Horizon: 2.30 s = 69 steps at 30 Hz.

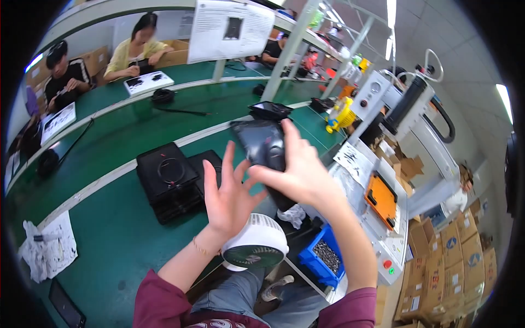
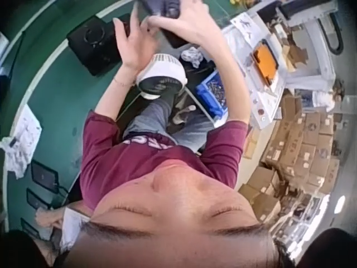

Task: Operating an automated assembly machine and hand-assembling electronic display panels.

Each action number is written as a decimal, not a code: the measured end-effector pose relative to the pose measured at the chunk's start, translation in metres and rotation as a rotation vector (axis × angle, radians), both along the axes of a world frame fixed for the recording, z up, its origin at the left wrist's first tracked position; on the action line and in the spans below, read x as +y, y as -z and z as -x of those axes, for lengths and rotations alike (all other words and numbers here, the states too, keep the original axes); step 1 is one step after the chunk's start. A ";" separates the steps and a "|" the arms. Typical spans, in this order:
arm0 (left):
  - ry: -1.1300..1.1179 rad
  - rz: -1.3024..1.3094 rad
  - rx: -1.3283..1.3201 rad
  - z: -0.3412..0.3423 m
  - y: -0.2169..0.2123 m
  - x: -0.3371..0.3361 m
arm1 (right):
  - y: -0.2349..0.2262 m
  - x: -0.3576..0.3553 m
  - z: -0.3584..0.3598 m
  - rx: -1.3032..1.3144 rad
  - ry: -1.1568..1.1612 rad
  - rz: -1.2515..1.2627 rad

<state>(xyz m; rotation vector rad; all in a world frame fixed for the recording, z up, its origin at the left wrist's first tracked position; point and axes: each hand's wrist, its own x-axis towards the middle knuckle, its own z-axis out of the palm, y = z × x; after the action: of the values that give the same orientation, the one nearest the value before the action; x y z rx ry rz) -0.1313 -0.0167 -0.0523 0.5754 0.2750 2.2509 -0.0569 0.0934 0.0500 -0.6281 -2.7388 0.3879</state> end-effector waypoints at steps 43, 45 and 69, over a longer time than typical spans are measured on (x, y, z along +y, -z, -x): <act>-0.533 0.109 -0.348 0.065 -0.027 -0.024 | 0.000 0.201 -0.193 -0.204 1.145 0.009; -0.471 0.131 -0.354 0.061 -0.029 -0.021 | 0.004 0.206 -0.214 -0.147 1.049 0.159; -0.435 0.221 -0.366 0.062 -0.008 -0.004 | 0.024 0.256 -0.227 -0.128 0.876 -0.174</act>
<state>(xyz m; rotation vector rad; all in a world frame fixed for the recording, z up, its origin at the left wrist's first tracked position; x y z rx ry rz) -0.1937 -0.0210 -0.0444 -0.0260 0.4900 2.6387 0.1699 0.3491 0.0258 -1.7106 -2.2574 -0.1040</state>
